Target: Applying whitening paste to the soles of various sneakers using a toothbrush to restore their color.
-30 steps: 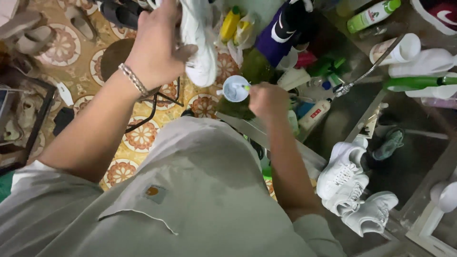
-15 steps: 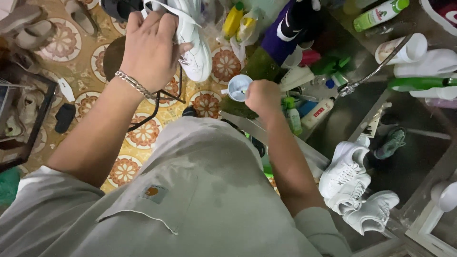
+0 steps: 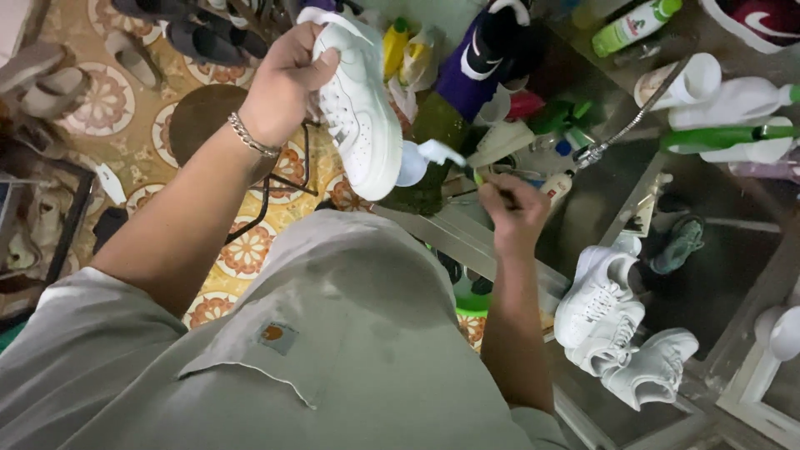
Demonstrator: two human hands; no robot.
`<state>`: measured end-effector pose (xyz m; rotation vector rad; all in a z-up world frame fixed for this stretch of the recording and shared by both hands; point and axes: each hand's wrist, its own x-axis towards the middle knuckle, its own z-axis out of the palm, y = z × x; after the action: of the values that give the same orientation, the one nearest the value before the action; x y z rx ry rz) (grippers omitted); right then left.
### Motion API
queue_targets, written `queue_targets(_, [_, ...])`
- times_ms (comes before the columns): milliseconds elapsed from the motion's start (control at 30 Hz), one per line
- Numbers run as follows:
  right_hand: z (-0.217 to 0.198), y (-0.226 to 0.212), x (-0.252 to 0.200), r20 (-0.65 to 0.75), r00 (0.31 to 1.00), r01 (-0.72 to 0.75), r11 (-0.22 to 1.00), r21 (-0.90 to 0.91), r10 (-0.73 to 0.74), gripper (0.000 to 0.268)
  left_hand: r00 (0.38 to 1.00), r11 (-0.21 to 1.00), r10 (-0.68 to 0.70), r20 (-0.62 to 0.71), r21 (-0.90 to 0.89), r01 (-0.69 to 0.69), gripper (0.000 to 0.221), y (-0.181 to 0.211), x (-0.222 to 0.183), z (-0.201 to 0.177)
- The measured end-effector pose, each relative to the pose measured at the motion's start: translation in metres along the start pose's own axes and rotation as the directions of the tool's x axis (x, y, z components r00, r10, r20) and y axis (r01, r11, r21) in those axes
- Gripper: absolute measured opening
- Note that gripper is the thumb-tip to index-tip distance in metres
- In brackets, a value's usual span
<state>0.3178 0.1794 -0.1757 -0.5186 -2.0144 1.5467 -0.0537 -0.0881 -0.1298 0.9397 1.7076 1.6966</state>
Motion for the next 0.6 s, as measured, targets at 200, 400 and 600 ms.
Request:
queue_targets(200, [0.021, -0.033, 0.004, -0.021, 0.991, 0.134, 0.98, 0.145, -0.133, 0.026, 0.994, 0.99, -0.066, 0.085, -0.12, 0.076, 0.026, 0.052, 0.012, 0.04])
queue_targets(400, [0.014, -0.022, 0.005, -0.033, 0.967, 0.255, 0.958, 0.133, -0.253, 0.018, 0.987, 0.992, 0.092, 0.134, -0.099, -0.079, 0.033, 0.065, 0.023, 0.055])
queue_targets(600, [0.013, -0.028, 0.008, 0.026, 0.924, 0.356, 0.885, 0.299, -0.38, 0.013, 0.99, 0.994, 0.09, 0.112, -0.074, -0.082, 0.029, 0.067, 0.02, 0.056])
